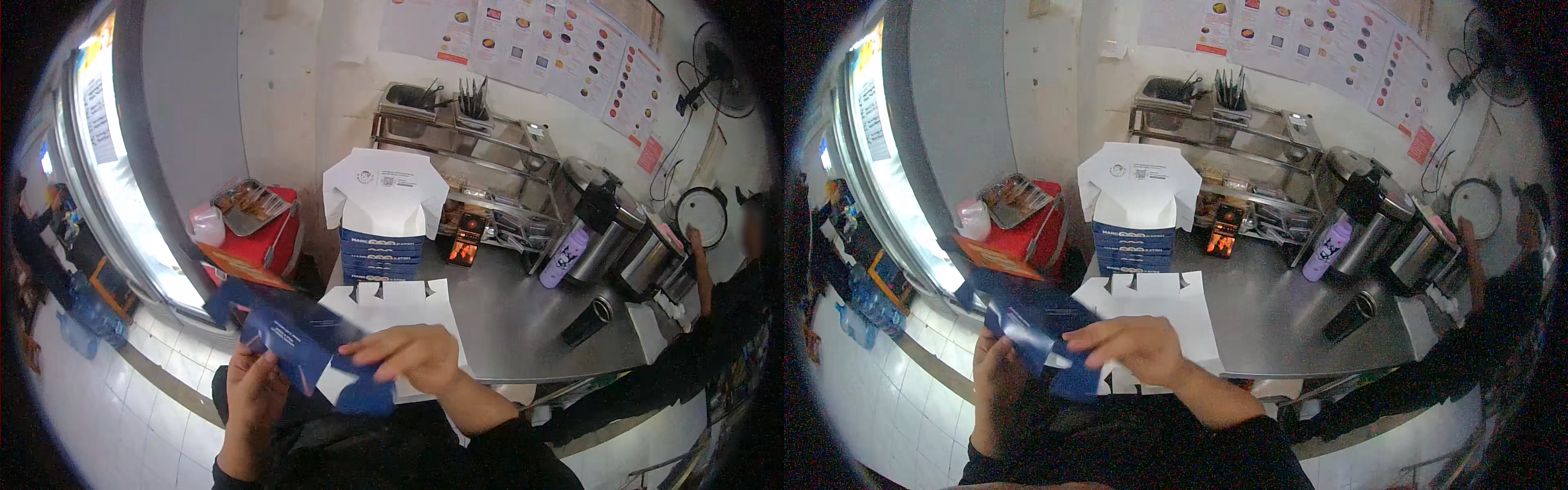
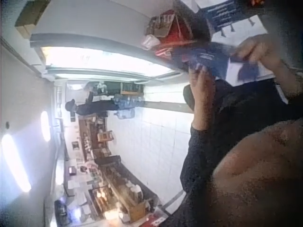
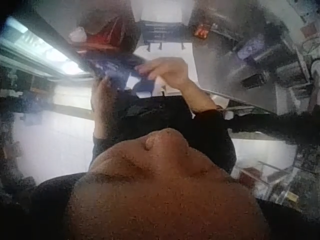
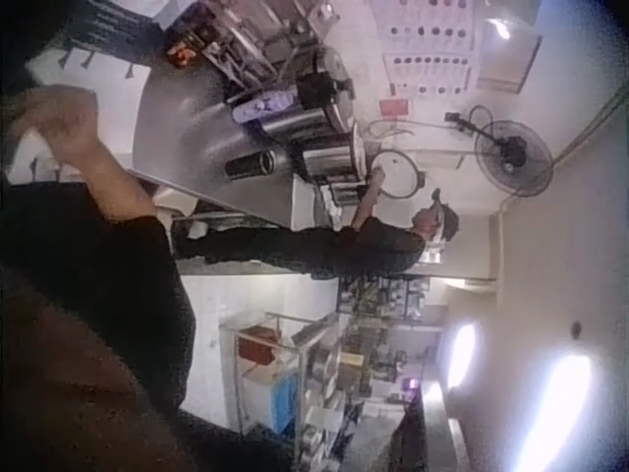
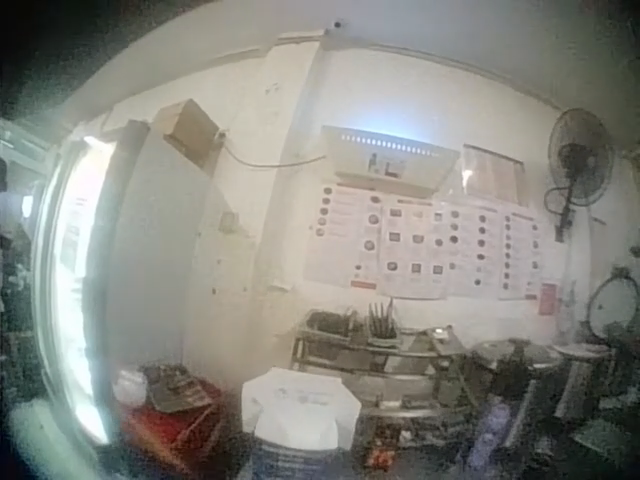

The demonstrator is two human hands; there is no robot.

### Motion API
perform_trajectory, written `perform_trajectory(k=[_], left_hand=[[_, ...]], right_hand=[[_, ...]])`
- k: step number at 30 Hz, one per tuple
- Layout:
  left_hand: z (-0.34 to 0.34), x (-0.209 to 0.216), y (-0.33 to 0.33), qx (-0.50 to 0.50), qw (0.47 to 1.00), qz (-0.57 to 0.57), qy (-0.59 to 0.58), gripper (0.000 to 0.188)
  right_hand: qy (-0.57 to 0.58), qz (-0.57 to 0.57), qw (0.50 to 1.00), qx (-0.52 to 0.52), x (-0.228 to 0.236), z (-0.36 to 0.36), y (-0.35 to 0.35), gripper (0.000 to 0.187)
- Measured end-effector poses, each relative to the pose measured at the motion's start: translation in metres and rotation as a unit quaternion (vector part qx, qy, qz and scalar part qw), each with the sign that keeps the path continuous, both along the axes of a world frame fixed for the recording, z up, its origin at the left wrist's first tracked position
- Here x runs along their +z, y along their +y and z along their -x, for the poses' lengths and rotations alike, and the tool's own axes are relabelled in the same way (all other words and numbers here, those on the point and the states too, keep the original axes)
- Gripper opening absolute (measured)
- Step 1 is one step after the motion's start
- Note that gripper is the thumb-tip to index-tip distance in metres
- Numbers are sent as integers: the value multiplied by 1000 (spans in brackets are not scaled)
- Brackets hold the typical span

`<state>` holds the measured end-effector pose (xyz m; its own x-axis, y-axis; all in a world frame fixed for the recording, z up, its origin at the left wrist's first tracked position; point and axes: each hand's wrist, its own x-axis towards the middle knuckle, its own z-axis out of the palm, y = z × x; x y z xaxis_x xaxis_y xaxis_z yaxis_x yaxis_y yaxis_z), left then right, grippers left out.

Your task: The recorder is assembling and stacking cardboard food boxes on a kitchen counter.

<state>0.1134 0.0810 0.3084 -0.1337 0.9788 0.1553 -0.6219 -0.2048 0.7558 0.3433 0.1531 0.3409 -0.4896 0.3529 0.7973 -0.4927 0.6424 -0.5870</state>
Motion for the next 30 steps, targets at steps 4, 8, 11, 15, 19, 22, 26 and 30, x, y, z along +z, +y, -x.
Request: perform_trajectory(k=[4,8,11,15,19,22,26,30], left_hand=[[-13,-17,5,107,992,-63,-12,39],[-20,-27,-1,155,977,-110,100,35],[-22,-27,-6,129,978,-93,136,31],[-36,-32,-11,69,961,-52,264,31],[-50,-42,-10,51,989,-42,133,32],[-49,-46,-8,31,990,-35,135,33],[-35,-43,-8,-35,995,-88,20,35],[-7,-37,-13,35,964,8,264,33]], right_hand=[[89,108,983,-122,-16,12,-8,17],[-95,-285,911,-283,-15,4,2,32],[-159,-240,935,-209,-10,-4,7,42],[-136,-281,913,-264,-15,-4,-1,38],[-96,-323,868,-364,-33,12,-13,37],[-102,-266,883,-374,-41,19,-15,24],[-107,-215,917,-319,-41,22,-17,39],[-111,-141,952,-247,-39,27,-15,38]])
